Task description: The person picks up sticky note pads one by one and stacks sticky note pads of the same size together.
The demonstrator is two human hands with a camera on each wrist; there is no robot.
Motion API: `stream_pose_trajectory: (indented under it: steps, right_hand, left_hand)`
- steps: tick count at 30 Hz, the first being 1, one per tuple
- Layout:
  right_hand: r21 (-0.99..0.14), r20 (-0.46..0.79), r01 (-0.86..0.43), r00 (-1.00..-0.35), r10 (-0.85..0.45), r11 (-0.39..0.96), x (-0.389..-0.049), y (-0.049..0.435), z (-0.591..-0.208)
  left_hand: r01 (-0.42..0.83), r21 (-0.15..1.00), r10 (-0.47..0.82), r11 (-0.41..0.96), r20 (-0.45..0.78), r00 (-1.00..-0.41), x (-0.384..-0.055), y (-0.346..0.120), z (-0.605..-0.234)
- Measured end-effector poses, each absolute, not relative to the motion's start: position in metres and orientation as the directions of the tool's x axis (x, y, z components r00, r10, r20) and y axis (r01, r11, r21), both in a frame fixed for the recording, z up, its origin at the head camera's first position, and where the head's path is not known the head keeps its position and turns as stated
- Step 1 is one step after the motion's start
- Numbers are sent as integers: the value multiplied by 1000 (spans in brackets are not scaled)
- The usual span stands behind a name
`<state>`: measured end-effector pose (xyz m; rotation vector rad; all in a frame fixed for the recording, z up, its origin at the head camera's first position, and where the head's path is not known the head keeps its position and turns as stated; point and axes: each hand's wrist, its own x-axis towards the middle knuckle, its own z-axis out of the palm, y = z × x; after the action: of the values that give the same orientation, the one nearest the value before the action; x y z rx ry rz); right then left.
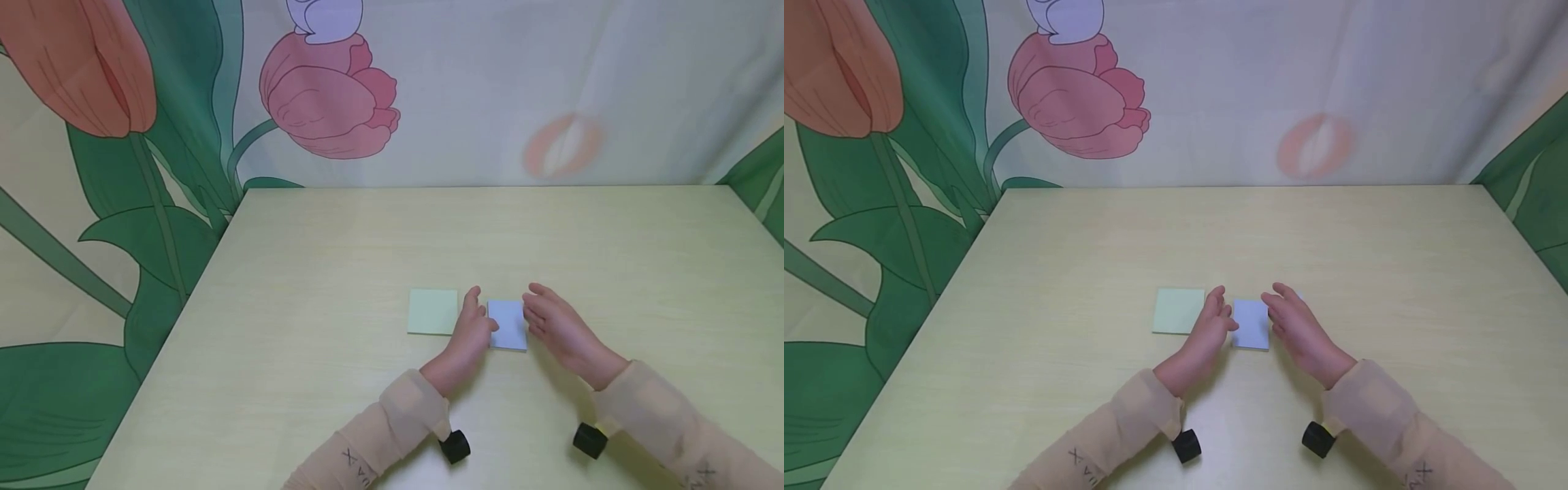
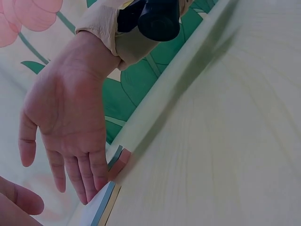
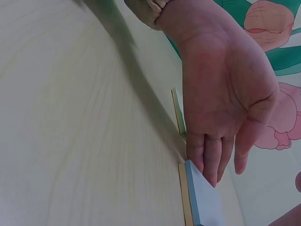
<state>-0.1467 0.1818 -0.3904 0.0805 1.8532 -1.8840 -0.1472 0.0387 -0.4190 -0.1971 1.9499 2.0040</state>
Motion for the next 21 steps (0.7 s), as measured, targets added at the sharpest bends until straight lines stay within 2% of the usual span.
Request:
stream_pose_trajectory:
  steps: [21]
  right_hand:
    - [-917,-388,397,-873,-295,30,-149,179,-393]
  left_hand:
    - [-330,941,172,-71,-315,-934,-148,39,-420]
